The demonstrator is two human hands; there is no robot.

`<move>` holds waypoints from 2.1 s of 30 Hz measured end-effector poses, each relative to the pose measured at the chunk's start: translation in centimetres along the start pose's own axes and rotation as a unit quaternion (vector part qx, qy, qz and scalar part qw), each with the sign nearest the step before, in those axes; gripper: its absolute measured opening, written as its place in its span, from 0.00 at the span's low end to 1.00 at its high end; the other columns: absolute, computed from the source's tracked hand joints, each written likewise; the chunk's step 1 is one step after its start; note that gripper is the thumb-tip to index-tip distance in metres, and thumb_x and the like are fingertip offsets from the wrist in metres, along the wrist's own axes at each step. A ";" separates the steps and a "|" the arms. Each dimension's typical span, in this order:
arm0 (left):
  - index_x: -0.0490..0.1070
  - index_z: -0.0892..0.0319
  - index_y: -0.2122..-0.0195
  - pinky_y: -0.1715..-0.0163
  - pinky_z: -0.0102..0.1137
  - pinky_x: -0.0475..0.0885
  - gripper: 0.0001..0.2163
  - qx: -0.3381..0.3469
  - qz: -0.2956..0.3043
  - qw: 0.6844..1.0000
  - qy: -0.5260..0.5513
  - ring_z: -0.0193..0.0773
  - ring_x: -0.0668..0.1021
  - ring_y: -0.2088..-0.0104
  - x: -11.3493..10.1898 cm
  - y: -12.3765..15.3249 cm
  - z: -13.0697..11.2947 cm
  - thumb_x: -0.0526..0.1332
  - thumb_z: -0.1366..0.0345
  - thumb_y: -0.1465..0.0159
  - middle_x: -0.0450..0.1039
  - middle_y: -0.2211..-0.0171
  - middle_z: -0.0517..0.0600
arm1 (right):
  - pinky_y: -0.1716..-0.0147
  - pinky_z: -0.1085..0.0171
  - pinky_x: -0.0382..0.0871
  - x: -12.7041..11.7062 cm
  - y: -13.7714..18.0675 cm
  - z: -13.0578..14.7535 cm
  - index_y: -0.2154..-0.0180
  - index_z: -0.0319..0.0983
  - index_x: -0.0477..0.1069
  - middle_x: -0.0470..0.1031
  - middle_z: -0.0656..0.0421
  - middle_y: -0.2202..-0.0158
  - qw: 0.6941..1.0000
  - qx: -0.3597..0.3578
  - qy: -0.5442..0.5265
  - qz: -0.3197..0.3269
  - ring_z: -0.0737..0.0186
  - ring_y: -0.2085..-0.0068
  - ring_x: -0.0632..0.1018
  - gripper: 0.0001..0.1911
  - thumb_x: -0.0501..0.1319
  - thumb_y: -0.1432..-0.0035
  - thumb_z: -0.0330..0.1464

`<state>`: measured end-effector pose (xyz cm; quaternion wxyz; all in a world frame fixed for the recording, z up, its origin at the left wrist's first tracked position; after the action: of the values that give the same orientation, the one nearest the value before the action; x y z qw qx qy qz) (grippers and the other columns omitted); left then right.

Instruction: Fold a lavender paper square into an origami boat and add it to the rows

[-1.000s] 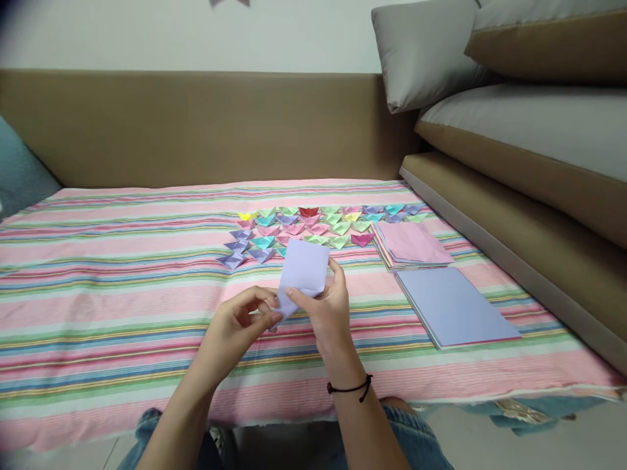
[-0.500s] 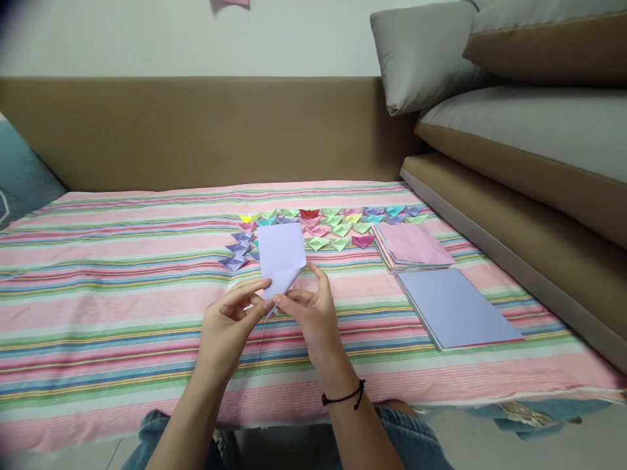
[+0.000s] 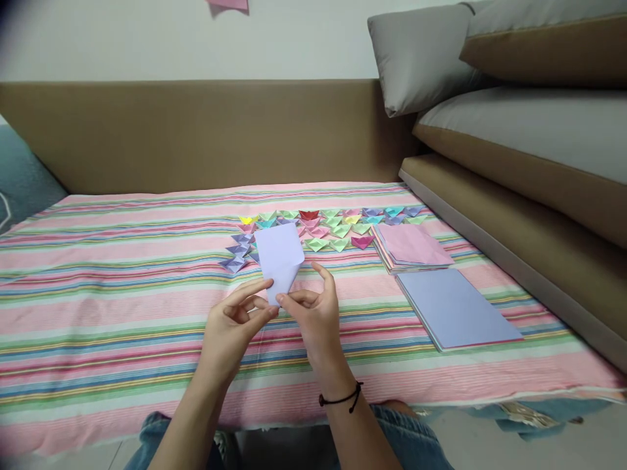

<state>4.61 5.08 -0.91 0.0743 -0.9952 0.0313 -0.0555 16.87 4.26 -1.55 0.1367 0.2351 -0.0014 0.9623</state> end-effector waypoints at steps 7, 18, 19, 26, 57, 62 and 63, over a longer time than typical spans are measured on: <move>0.77 0.58 0.61 0.71 0.29 0.78 0.16 0.000 -0.009 1.000 -0.009 0.29 0.76 0.73 0.1 0.0 -0.3 0.69 0.69 0.53 0.71 0.53 0.54 | 0.66 0.61 0.73 0.0 0.3 -0.2 0.42 0.38 0.51 0.79 0.63 0.78 1.000 0.020 -0.021 -0.006 0.63 0.75 0.78 0.49 0.72 0.63 0.30; 0.78 0.55 0.60 0.75 0.27 0.78 0.17 0.001 0.015 0.999 -0.039 0.32 0.77 0.72 0.2 0.3 0.0 0.69 0.70 0.54 0.74 0.54 0.54 | 0.65 0.63 0.71 -1.2 -0.8 0.1 0.42 0.38 0.53 0.78 0.63 0.76 0.994 0.005 -0.082 -0.074 0.65 0.72 0.77 0.46 0.71 0.62 0.29; 0.78 0.56 0.60 0.74 0.27 0.78 0.17 -0.006 0.019 0.999 -0.038 0.32 0.77 0.72 0.3 0.4 -0.2 0.69 0.70 0.54 0.74 0.54 0.54 | 0.65 0.63 0.72 -1.4 -0.9 0.3 0.42 0.38 0.53 0.78 0.64 0.76 0.993 0.001 -0.087 -0.080 0.65 0.71 0.77 0.46 0.71 0.61 0.29; 0.78 0.56 0.60 0.73 0.29 0.78 0.17 -0.016 0.044 0.998 -0.032 0.32 0.76 0.71 0.6 0.7 -0.5 0.69 0.70 0.53 0.73 0.54 0.55 | 0.62 0.61 0.72 -2.3 -1.5 1.2 0.42 0.39 0.54 0.75 0.66 0.76 0.987 -0.018 -0.105 -0.119 0.64 0.69 0.77 0.45 0.71 0.60 0.30; 0.70 0.56 0.52 0.76 0.23 0.68 0.21 -0.044 0.130 0.989 -0.059 0.26 0.69 0.79 -0.2 0.3 -0.7 0.65 0.72 0.48 0.66 0.77 0.43 | 0.73 0.67 0.69 -2.0 -1.4 1.4 0.81 0.37 0.71 0.70 0.63 0.82 0.996 -0.039 0.068 0.033 0.68 0.77 0.72 0.11 0.66 0.53 0.34; 0.77 0.57 0.63 0.75 0.25 0.71 0.09 -0.032 0.104 0.989 -0.103 0.31 0.74 0.74 0.1 0.2 -0.3 0.65 0.66 0.47 0.74 0.66 0.50 | 0.74 0.67 0.68 -1.8 -1.3 1.1 0.81 0.36 0.71 0.70 0.62 0.82 0.991 -0.042 0.102 0.074 0.68 0.77 0.72 0.10 0.66 0.53 0.33; 0.78 0.58 0.66 0.75 0.26 0.71 0.08 -0.034 0.079 0.991 -0.101 0.32 0.75 0.74 0.0 0.1 -0.1 0.66 0.65 0.47 0.75 0.66 0.51 | 0.74 0.67 0.68 -1.7 -1.3 1.0 0.80 0.36 0.71 0.70 0.62 0.81 0.991 -0.041 0.104 0.079 0.68 0.77 0.72 0.09 0.66 0.53 0.33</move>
<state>4.63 4.98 -0.81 0.0476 -0.9921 0.1038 0.0521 19.16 5.03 -1.52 0.0693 0.1269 -0.0450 0.9885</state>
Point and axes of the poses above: each hand's wrist, its own y-axis away from the middle knuckle, its own x-axis out of the palm, z = x × y, the point moved 1 cm from there along -y, towards the middle knuckle
